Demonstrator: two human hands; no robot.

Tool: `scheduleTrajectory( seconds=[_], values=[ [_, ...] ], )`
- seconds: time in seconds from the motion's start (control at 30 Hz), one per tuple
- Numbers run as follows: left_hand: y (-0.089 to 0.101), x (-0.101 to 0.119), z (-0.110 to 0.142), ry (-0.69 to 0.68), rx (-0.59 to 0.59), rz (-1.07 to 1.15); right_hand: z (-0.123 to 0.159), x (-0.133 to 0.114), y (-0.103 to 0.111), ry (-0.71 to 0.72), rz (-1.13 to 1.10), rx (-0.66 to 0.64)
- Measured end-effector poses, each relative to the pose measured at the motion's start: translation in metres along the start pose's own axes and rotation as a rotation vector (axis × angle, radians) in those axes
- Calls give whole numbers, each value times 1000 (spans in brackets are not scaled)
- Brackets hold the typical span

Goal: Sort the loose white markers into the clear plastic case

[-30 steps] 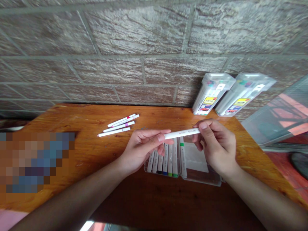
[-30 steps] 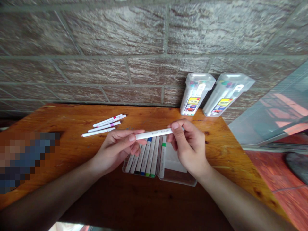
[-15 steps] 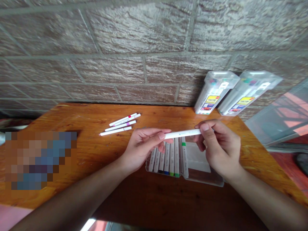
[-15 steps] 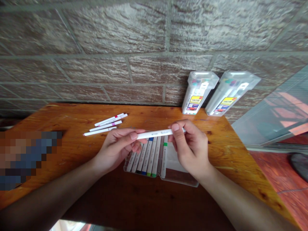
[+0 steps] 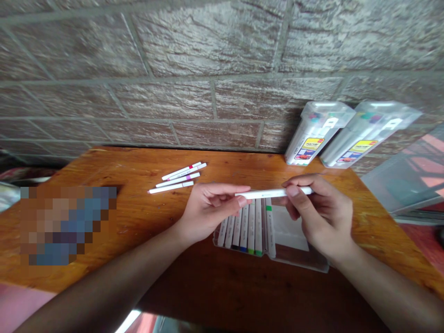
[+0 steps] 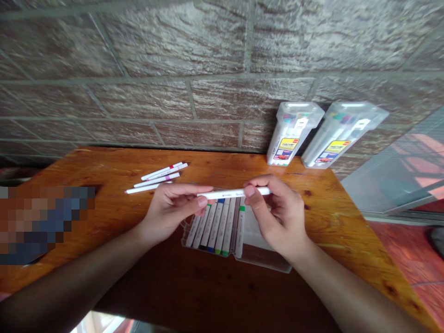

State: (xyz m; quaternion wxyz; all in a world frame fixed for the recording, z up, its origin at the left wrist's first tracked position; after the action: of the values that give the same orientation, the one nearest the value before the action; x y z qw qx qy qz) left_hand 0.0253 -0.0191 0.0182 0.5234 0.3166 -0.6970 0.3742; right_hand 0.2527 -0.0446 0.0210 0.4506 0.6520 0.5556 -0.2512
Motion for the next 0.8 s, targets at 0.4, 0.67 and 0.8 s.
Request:
scheduleTrajectory(
  seconds=[0.4,0.67,0.8],
  values=[
    [5,-5,1,-32,-69,-41,-6,-2,-4,-46,-95,44],
    [9,-14,0,1,-54,-44,-3,-2,-2,-23,8,17],
    [8,-11,-2,12,-31,-71,0,-2,-3,13,80,-5]
  ],
)
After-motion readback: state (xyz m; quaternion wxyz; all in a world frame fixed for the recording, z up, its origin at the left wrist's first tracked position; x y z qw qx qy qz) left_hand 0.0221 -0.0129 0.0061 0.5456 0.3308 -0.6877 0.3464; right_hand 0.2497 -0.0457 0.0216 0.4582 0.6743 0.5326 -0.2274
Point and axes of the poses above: each hand's wrist, its own z-axis away from the middle knuckle, its own y-axis out of the back of the hand, x = y × z, the point moved 2 cm from there along -z, towards the middle knuckle, and after that the axes turned 13 degrees about -x, right-handed, at the moved point
